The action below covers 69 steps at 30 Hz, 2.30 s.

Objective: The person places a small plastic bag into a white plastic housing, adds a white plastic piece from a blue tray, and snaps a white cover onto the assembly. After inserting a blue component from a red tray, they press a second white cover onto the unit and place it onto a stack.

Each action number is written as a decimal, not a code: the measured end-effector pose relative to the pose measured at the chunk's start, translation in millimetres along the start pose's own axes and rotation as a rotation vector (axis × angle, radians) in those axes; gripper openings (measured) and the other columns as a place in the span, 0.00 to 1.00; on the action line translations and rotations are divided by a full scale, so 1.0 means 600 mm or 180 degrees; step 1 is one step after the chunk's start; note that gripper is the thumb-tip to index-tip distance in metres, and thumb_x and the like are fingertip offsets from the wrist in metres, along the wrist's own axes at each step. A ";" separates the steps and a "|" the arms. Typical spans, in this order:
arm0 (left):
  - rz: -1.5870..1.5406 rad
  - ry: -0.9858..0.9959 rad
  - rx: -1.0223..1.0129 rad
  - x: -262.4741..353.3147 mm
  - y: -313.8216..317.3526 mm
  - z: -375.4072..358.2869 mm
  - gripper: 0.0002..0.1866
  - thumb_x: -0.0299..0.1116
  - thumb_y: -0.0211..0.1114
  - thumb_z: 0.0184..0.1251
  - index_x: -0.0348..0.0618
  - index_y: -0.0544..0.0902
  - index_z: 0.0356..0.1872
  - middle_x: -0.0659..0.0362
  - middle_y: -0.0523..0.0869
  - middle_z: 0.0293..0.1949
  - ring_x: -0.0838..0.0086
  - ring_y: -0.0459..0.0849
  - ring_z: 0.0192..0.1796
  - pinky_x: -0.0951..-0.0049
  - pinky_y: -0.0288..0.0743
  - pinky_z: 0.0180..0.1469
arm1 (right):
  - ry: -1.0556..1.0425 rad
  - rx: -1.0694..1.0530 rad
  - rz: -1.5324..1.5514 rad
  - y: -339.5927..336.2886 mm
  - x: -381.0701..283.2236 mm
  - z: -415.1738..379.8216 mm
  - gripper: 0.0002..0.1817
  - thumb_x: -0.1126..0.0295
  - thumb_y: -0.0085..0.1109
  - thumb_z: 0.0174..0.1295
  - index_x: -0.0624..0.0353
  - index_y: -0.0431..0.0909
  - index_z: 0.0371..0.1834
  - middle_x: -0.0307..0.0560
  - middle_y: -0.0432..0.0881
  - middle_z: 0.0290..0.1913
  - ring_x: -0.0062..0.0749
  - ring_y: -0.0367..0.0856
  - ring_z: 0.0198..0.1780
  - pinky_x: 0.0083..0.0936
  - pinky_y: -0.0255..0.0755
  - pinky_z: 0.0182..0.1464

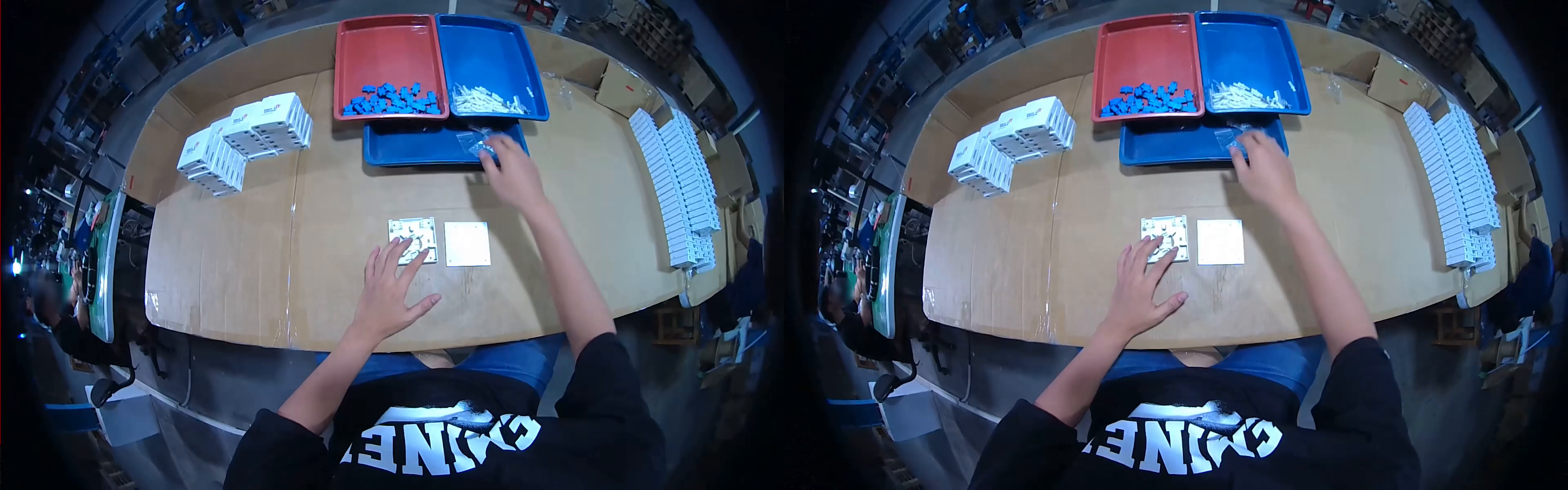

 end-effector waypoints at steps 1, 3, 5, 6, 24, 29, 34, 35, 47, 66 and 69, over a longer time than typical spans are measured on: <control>-0.0064 -0.0023 0.0095 -0.002 -0.004 0.001 0.39 0.59 0.70 0.65 0.48 0.76 0.73 0.45 0.69 0.74 0.48 0.62 0.79 0.39 0.50 0.80 | -0.0064 -0.0087 -0.0188 0.013 0.016 0.029 0.24 0.55 0.56 0.75 0.66 0.83 0.60 0.61 0.81 0.65 0.56 0.78 0.67 0.43 0.71 0.71; -0.0143 -0.0073 0.0195 -0.005 -0.004 -0.002 0.41 0.59 0.71 0.63 0.46 0.76 0.72 0.46 0.69 0.73 0.47 0.63 0.79 0.39 0.51 0.80 | -0.0037 -0.0522 -0.0464 0.049 0.048 0.073 0.29 0.50 0.55 0.76 0.66 0.81 0.64 0.62 0.77 0.69 0.57 0.76 0.69 0.43 0.69 0.72; -0.0219 0.0033 0.0216 -0.007 -0.002 0.001 0.41 0.58 0.73 0.60 0.44 0.77 0.70 0.46 0.71 0.72 0.47 0.64 0.78 0.39 0.52 0.79 | 0.0323 -0.1078 -0.0597 0.083 0.073 0.099 0.38 0.40 0.52 0.75 0.65 0.78 0.70 0.64 0.70 0.76 0.59 0.71 0.75 0.43 0.64 0.77; -0.0221 0.0016 0.0228 -0.009 -0.002 0.002 0.41 0.58 0.73 0.60 0.44 0.77 0.70 0.46 0.71 0.72 0.47 0.64 0.78 0.39 0.52 0.79 | 0.0305 -0.1088 -0.0601 0.087 0.074 0.108 0.38 0.40 0.52 0.75 0.65 0.78 0.70 0.64 0.70 0.76 0.59 0.71 0.75 0.43 0.64 0.77; -0.0303 -0.0049 0.0387 -0.010 -0.006 0.001 0.37 0.54 0.76 0.58 0.45 0.80 0.66 0.48 0.73 0.71 0.49 0.66 0.77 0.41 0.54 0.78 | 0.0499 0.0655 0.3007 -0.007 0.069 0.035 0.09 0.77 0.59 0.75 0.70 0.78 0.53 0.55 0.90 0.50 0.30 0.89 0.48 0.24 0.83 0.53; -0.0387 -0.0037 0.0706 -0.012 -0.009 -0.002 0.31 0.45 0.75 0.64 0.44 0.80 0.66 0.49 0.77 0.67 0.51 0.70 0.74 0.46 0.58 0.78 | 0.1155 0.0584 0.3754 -0.007 0.047 -0.008 0.07 0.77 0.61 0.74 0.67 0.80 0.52 0.52 0.90 0.51 0.31 0.89 0.50 0.26 0.84 0.55; -0.1647 -0.0768 0.1174 0.001 -0.011 0.012 0.25 0.36 0.72 0.69 0.40 0.80 0.65 0.52 0.79 0.64 0.60 0.80 0.63 0.62 0.72 0.67 | 0.1536 -0.0008 0.4501 -0.008 -0.063 -0.120 0.08 0.75 0.64 0.72 0.66 0.83 0.50 0.49 0.89 0.48 0.30 0.89 0.49 0.28 0.85 0.53; -0.2416 -0.1107 0.1295 0.014 -0.014 0.020 0.24 0.35 0.72 0.71 0.39 0.79 0.65 0.53 0.80 0.63 0.66 0.82 0.59 0.67 0.76 0.61 | 0.1670 -0.0149 0.4669 -0.002 -0.082 -0.150 0.07 0.75 0.65 0.71 0.65 0.83 0.48 0.48 0.89 0.47 0.29 0.89 0.49 0.28 0.86 0.52; -0.5129 -0.1964 0.0485 0.056 0.039 0.018 0.09 0.34 0.65 0.80 0.41 0.81 0.51 0.61 0.87 0.43 0.81 0.86 0.39 0.78 0.83 0.44 | 0.2033 -0.1060 0.5368 0.011 -0.127 -0.306 0.06 0.74 0.68 0.70 0.64 0.83 0.46 0.47 0.89 0.41 0.29 0.90 0.42 0.24 0.88 0.45; -0.4478 -0.1865 0.0247 0.061 0.014 0.007 0.10 0.28 0.67 0.77 0.37 0.83 0.54 0.59 0.89 0.44 0.78 0.88 0.46 0.76 0.82 0.52 | 0.1467 -0.1296 0.4650 0.026 -0.127 -0.321 0.04 0.79 0.63 0.70 0.66 0.82 0.45 0.45 0.87 0.37 0.26 0.90 0.38 0.23 0.86 0.42; -0.4079 -0.1645 0.0416 0.068 0.013 0.009 0.10 0.24 0.67 0.75 0.35 0.83 0.53 0.59 0.88 0.44 0.79 0.86 0.49 0.77 0.80 0.53 | 0.1858 -0.1365 0.4729 0.029 -0.129 -0.322 0.05 0.80 0.62 0.71 0.66 0.81 0.47 0.45 0.87 0.37 0.28 0.90 0.39 0.23 0.87 0.42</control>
Point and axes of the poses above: each hand's wrist, its own z-axis towards the middle knuckle, its own y-axis out of the palm, x = y × z, the point moved 3 cm from there along z, towards the middle knuckle
